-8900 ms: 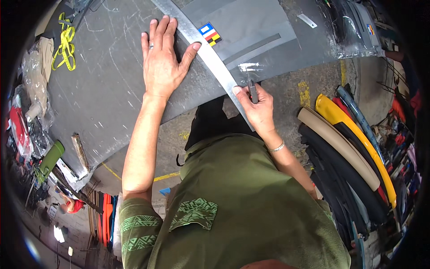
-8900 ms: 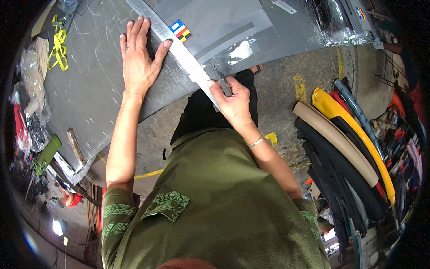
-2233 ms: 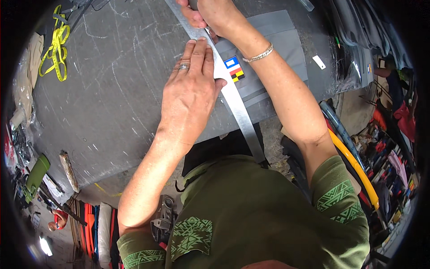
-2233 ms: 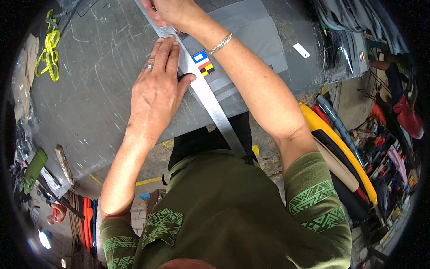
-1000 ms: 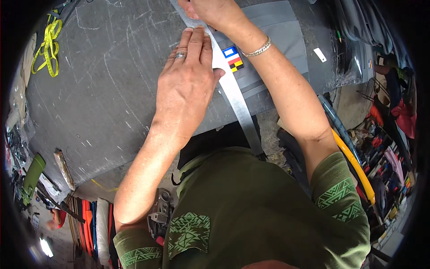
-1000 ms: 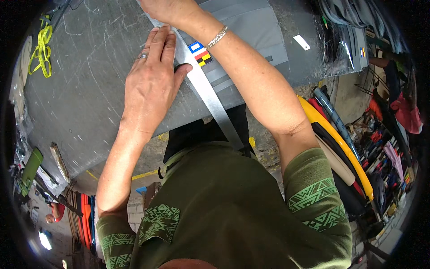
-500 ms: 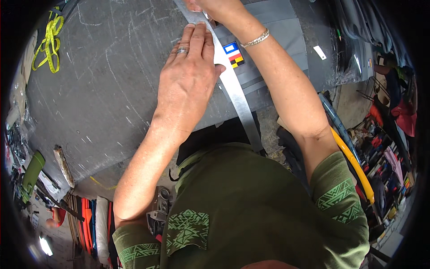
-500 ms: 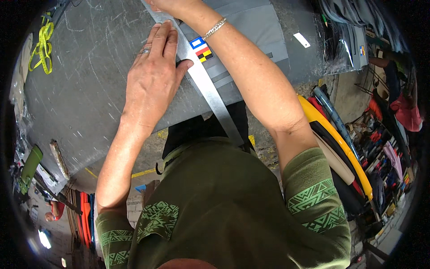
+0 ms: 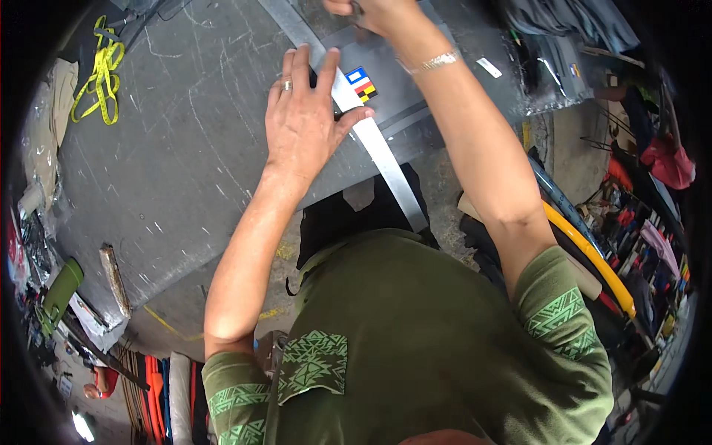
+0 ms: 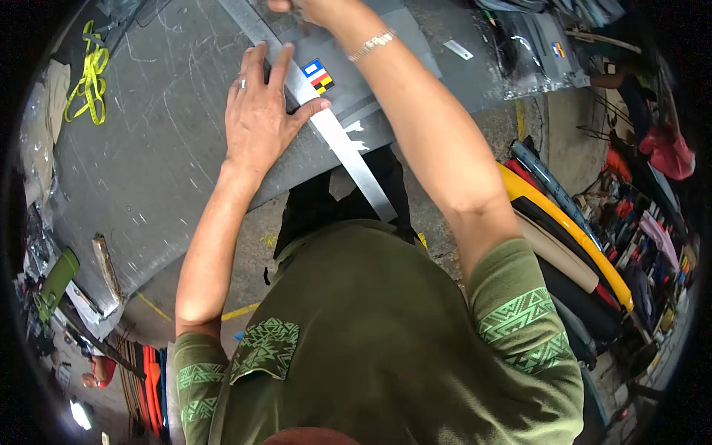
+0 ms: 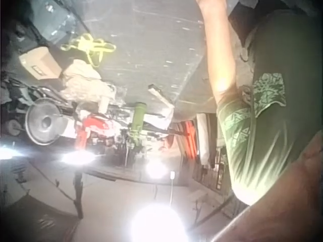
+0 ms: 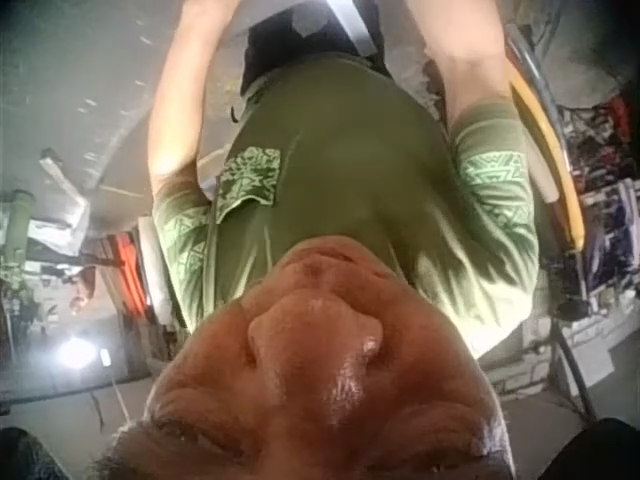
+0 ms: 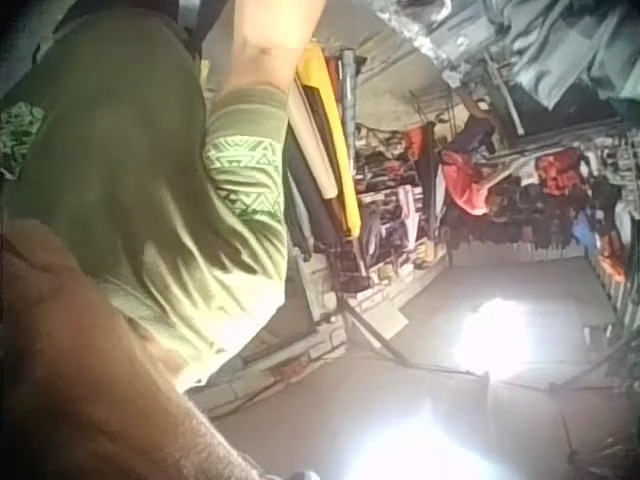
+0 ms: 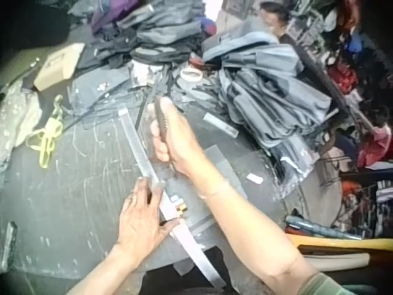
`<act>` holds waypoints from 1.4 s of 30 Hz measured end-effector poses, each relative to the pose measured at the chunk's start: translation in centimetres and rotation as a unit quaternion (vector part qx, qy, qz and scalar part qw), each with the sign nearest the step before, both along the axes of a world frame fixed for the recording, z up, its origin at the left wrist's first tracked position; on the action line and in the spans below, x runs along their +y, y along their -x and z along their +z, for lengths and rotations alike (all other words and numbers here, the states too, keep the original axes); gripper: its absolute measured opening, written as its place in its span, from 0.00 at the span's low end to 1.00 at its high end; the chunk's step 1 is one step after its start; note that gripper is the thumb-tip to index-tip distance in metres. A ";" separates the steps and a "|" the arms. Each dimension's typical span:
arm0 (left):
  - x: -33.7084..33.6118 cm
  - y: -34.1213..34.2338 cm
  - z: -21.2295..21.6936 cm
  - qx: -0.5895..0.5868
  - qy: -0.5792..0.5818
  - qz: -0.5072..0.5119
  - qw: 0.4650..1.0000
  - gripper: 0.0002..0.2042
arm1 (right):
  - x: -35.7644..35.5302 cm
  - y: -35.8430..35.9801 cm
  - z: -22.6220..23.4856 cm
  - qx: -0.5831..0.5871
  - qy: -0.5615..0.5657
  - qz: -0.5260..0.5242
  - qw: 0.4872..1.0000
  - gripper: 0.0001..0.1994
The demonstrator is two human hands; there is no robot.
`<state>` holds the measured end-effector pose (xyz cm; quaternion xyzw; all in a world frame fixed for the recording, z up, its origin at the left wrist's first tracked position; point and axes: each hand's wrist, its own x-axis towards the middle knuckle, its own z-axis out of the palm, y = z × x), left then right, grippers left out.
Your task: Cutting pieces of grey fabric using a metal ruler and a utility knife on a workbench.
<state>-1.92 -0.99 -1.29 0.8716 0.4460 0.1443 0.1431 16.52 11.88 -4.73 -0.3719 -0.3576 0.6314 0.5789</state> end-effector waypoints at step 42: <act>-4.4 -3.6 5.1 -0.589 0.409 0.230 0.658 0.15 | -17.5 -7.4 6.8 -0.542 -0.325 -0.058 0.773 0.22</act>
